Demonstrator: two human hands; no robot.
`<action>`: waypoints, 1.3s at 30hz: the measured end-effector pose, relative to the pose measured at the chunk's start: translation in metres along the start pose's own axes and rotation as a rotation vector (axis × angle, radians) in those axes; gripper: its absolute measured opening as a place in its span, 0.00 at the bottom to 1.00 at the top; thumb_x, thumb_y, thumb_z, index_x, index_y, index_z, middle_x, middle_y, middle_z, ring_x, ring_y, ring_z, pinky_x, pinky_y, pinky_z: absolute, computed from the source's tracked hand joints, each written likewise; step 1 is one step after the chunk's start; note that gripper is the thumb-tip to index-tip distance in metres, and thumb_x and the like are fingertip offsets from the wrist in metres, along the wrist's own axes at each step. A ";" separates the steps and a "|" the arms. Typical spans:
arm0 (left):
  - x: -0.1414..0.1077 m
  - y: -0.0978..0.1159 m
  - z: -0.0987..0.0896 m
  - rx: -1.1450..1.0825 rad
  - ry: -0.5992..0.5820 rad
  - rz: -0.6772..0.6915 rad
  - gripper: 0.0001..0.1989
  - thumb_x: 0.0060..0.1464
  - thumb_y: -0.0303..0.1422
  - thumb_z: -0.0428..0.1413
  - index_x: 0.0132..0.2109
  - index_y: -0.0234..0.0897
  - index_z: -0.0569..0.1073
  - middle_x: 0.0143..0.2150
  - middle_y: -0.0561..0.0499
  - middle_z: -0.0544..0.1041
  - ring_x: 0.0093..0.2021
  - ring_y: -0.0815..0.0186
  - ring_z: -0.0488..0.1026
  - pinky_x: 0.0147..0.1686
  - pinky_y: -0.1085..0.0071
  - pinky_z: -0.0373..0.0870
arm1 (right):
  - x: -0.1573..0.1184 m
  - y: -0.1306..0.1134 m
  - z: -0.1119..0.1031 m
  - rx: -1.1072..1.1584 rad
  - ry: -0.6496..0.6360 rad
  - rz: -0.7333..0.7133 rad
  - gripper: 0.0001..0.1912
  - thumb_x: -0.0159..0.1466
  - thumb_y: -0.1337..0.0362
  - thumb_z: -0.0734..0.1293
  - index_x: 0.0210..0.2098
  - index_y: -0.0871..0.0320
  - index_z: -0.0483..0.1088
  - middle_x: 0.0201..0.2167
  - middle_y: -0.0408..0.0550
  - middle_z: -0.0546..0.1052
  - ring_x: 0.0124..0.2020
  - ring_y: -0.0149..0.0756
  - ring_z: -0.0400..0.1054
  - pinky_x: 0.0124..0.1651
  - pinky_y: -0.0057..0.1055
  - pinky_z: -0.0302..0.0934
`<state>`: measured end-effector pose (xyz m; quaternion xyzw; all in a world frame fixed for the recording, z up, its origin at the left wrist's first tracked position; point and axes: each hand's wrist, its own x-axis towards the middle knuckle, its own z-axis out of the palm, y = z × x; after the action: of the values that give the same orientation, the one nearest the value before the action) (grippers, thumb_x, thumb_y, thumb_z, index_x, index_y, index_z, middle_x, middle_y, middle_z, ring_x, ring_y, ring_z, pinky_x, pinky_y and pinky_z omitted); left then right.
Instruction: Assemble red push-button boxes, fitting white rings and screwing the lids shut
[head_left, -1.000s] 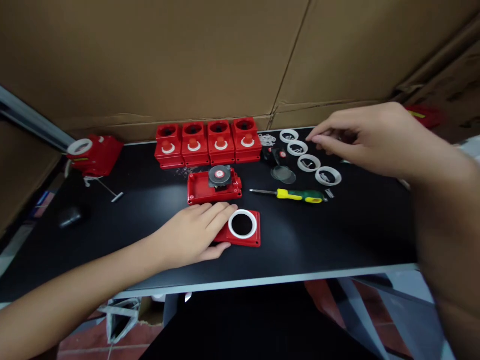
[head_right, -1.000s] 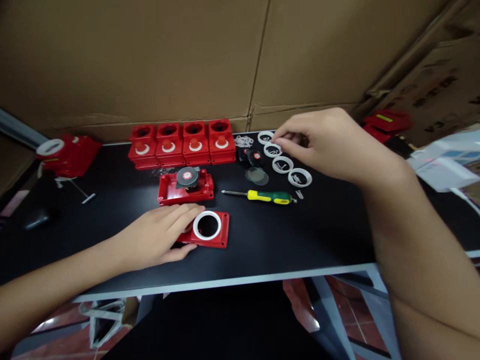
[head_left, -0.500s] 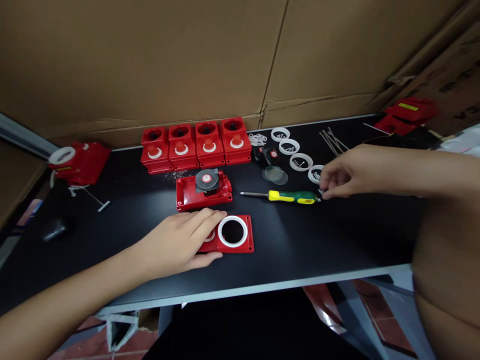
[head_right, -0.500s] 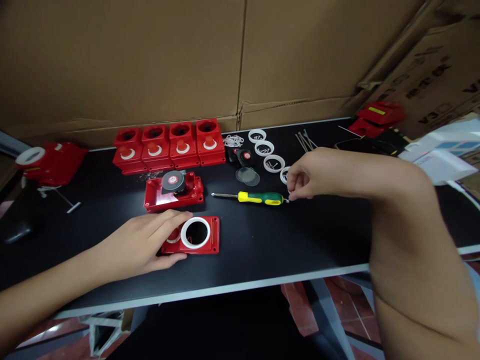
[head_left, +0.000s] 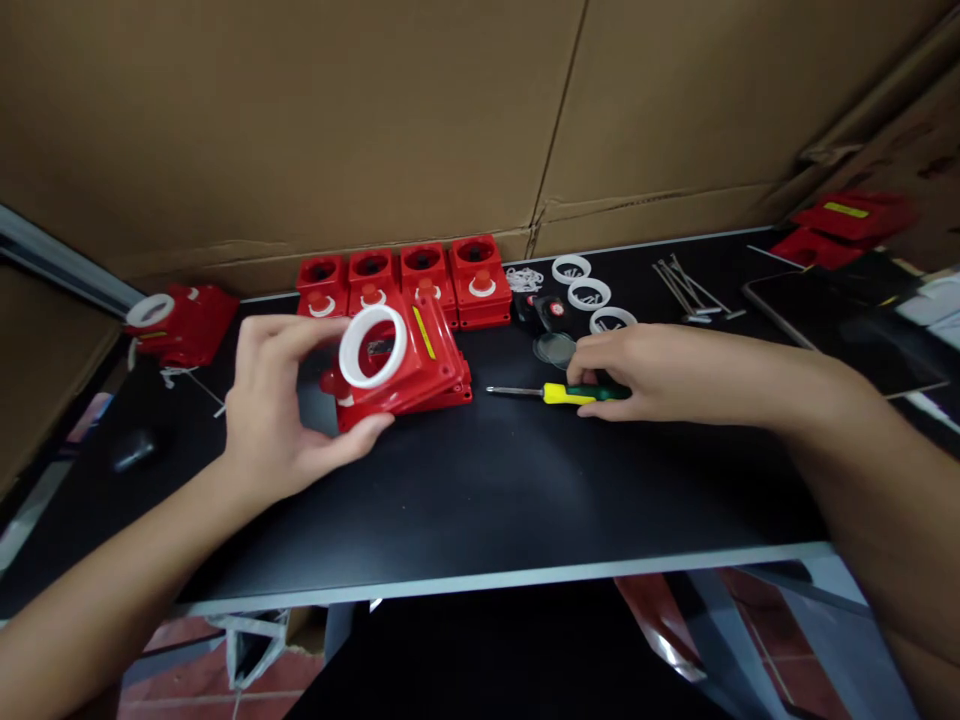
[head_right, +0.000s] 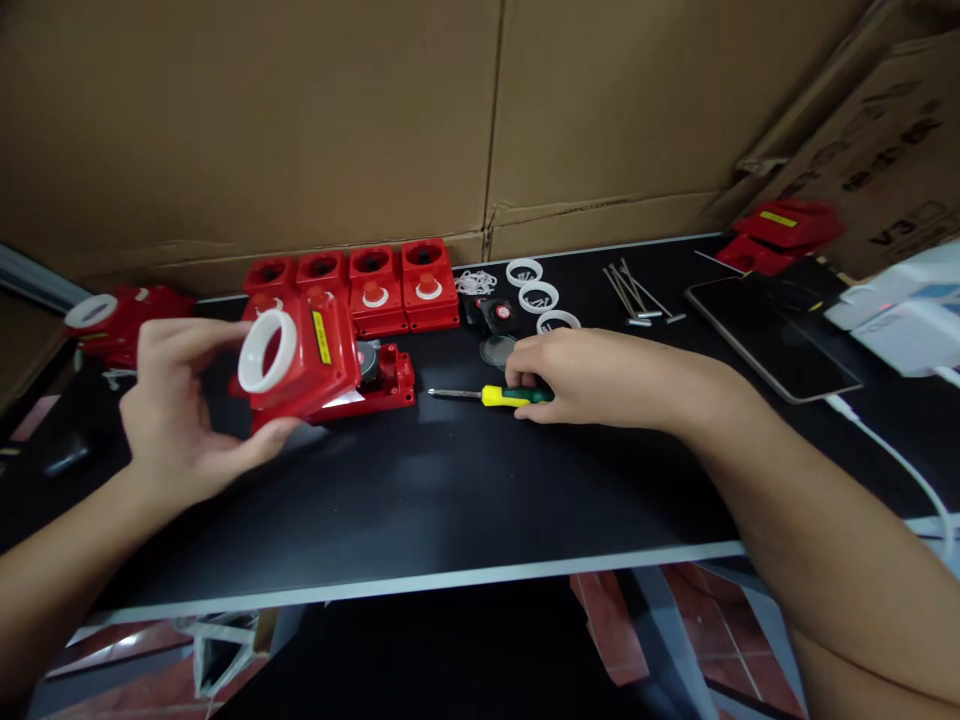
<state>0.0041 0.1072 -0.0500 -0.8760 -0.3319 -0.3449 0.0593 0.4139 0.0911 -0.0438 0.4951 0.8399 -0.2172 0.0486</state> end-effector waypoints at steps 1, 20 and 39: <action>0.000 -0.003 0.001 -0.034 -0.015 -0.036 0.35 0.68 0.54 0.67 0.72 0.48 0.66 0.63 0.44 0.78 0.60 0.46 0.76 0.57 0.44 0.84 | 0.000 -0.001 0.000 -0.003 -0.007 0.009 0.17 0.68 0.49 0.69 0.45 0.56 0.80 0.45 0.48 0.81 0.37 0.30 0.70 0.41 0.28 0.58; 0.004 -0.010 0.022 -0.085 -0.270 -0.069 0.31 0.73 0.52 0.61 0.73 0.41 0.71 0.61 0.41 0.84 0.60 0.48 0.80 0.64 0.48 0.79 | 0.001 0.003 0.005 0.026 0.019 -0.021 0.16 0.67 0.50 0.71 0.45 0.54 0.80 0.43 0.48 0.81 0.36 0.33 0.73 0.40 0.31 0.62; 0.000 -0.014 0.032 -0.116 -0.348 -0.027 0.33 0.75 0.49 0.59 0.77 0.37 0.67 0.66 0.38 0.79 0.61 0.51 0.80 0.63 0.55 0.79 | -0.006 -0.007 0.002 -0.006 0.252 -0.073 0.31 0.68 0.34 0.71 0.51 0.55 0.81 0.46 0.53 0.82 0.36 0.34 0.72 0.39 0.33 0.64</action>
<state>0.0139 0.1286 -0.0762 -0.9198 -0.3285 -0.2076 -0.0540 0.4106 0.0823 -0.0413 0.4875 0.8573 -0.1523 -0.0638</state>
